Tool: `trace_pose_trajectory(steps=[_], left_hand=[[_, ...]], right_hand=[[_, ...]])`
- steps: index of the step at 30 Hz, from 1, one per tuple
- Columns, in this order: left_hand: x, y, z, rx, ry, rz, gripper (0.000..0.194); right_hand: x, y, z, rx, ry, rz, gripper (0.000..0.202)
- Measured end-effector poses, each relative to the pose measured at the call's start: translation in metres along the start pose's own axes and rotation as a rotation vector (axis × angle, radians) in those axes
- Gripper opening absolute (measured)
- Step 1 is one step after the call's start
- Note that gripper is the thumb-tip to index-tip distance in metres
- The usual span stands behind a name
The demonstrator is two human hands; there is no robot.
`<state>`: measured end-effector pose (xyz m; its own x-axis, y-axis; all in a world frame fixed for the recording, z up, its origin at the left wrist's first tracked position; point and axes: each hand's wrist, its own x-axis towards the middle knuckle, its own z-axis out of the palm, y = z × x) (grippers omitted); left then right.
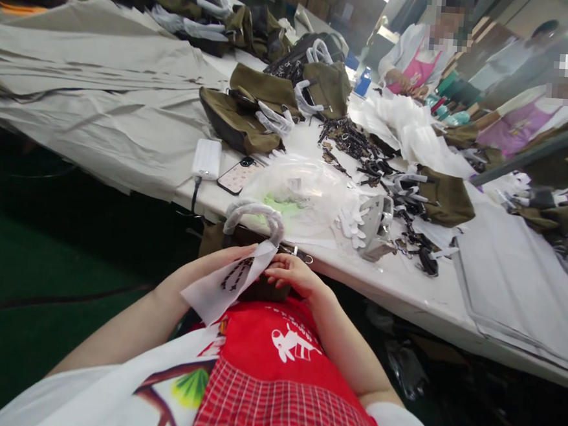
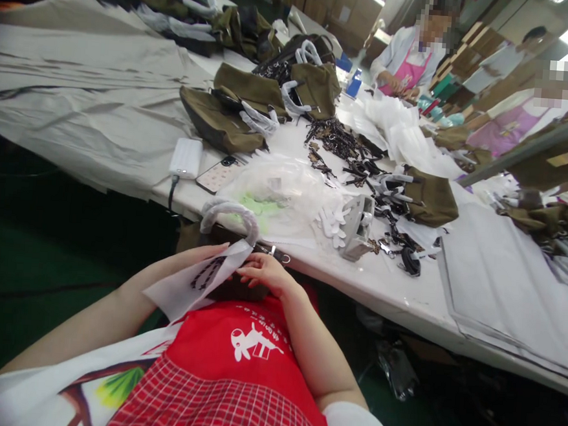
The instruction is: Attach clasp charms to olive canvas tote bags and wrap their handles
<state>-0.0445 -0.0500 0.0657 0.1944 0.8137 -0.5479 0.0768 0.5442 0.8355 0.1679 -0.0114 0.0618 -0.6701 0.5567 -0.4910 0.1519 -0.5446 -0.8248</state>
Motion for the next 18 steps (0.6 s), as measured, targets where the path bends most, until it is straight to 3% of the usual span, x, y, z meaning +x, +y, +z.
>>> trace_pose_trajectory(steps=[3, 5, 10, 14, 18], left_hand=[[-0.019, -0.006, -0.013, 0.185, -0.014, 0.083, 0.062], [-0.029, -0.009, -0.017, 0.335, 0.051, 0.131, 0.069], [-0.042, -0.012, 0.000, 0.653, 0.213, 0.196, 0.067], [-0.044, -0.013, 0.010, 0.666, 0.278, 0.226, 0.066], [-0.042, -0.015, 0.001, 0.494, 0.319, 0.273, 0.061]], right_hand=[[0.007, 0.006, 0.014, -0.027, 0.039, 0.038, 0.039], [0.018, 0.011, 0.024, 0.007, 0.097, 0.066, 0.038], [0.043, 0.021, 0.043, 0.084, 0.191, 0.124, 0.039], [0.043, 0.023, 0.046, 0.178, 0.147, 0.080, 0.040], [0.035, 0.025, 0.041, 0.264, 0.023, 0.006, 0.047]])
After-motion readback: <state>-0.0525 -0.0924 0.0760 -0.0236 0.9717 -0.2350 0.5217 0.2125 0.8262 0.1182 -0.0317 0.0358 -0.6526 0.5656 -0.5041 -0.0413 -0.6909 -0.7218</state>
